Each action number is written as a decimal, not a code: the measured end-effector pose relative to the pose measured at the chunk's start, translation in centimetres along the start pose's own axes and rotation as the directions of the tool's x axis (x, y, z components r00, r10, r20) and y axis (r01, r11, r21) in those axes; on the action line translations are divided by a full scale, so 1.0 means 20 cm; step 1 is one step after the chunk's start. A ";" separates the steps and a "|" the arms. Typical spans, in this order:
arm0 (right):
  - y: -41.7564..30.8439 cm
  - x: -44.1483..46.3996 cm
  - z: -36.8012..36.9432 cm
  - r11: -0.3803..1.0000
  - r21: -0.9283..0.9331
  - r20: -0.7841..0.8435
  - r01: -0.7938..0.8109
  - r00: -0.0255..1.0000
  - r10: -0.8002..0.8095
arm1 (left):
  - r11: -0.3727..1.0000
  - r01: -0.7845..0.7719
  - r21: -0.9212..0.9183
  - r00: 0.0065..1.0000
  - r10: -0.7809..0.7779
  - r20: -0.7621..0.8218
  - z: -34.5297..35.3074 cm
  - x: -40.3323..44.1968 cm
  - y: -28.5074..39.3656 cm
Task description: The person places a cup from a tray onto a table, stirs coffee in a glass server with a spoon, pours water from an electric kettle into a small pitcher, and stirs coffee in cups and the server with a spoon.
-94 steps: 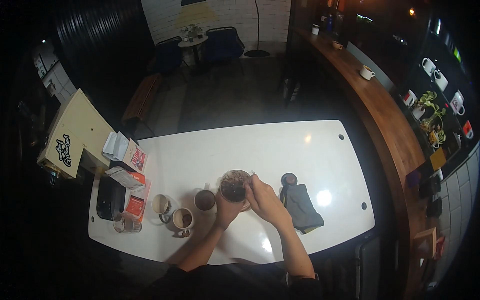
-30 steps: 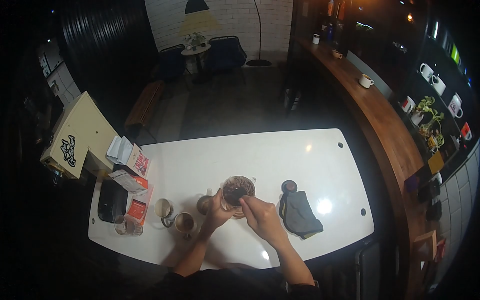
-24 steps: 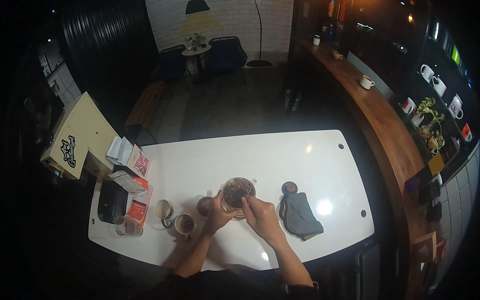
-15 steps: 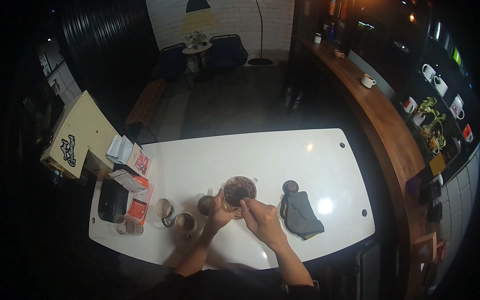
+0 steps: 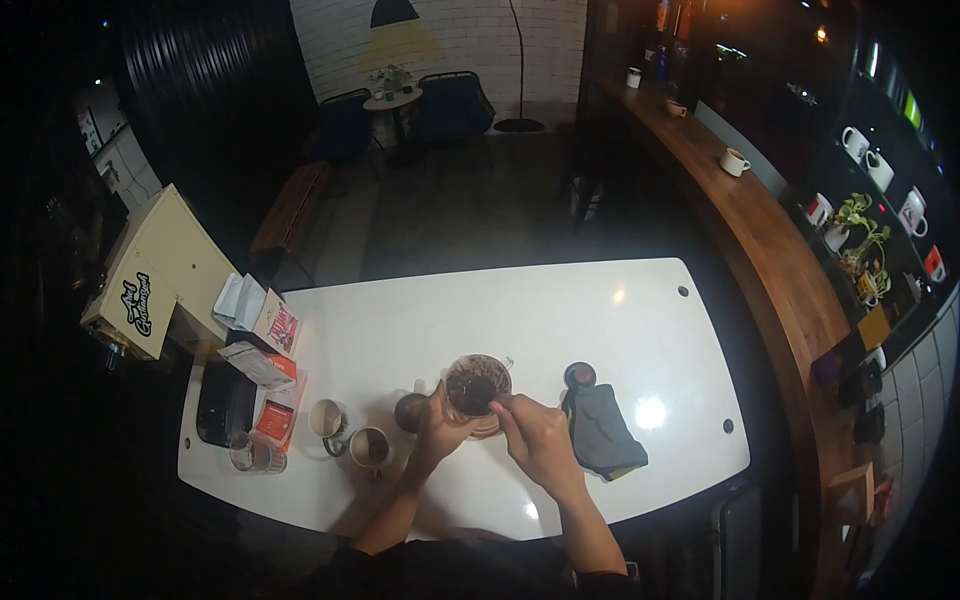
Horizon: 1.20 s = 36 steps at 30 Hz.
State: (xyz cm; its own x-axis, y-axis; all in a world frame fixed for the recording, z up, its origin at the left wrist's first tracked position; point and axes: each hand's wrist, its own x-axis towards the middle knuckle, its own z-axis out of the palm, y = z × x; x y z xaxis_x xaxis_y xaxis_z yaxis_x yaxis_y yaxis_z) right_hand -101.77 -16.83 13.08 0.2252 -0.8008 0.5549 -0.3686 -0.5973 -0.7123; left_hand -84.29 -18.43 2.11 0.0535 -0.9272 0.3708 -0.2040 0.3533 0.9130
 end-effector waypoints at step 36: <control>0.22 -0.01 0.10 0.999 -0.026 -0.109 -0.032 0.994 0.029 | 0.986 0.067 0.154 0.998 -0.065 -0.016 0.01 -0.02 -0.11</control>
State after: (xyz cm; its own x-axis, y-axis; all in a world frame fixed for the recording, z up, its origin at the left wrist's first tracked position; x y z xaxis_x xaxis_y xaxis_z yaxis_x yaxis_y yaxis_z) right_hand -101.54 -19.39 8.96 0.1152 -0.8083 0.5774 -0.3993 -0.5699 -0.7182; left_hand -84.11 -18.77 -0.04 0.0823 -0.9460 0.3134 -0.3485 0.2673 0.8984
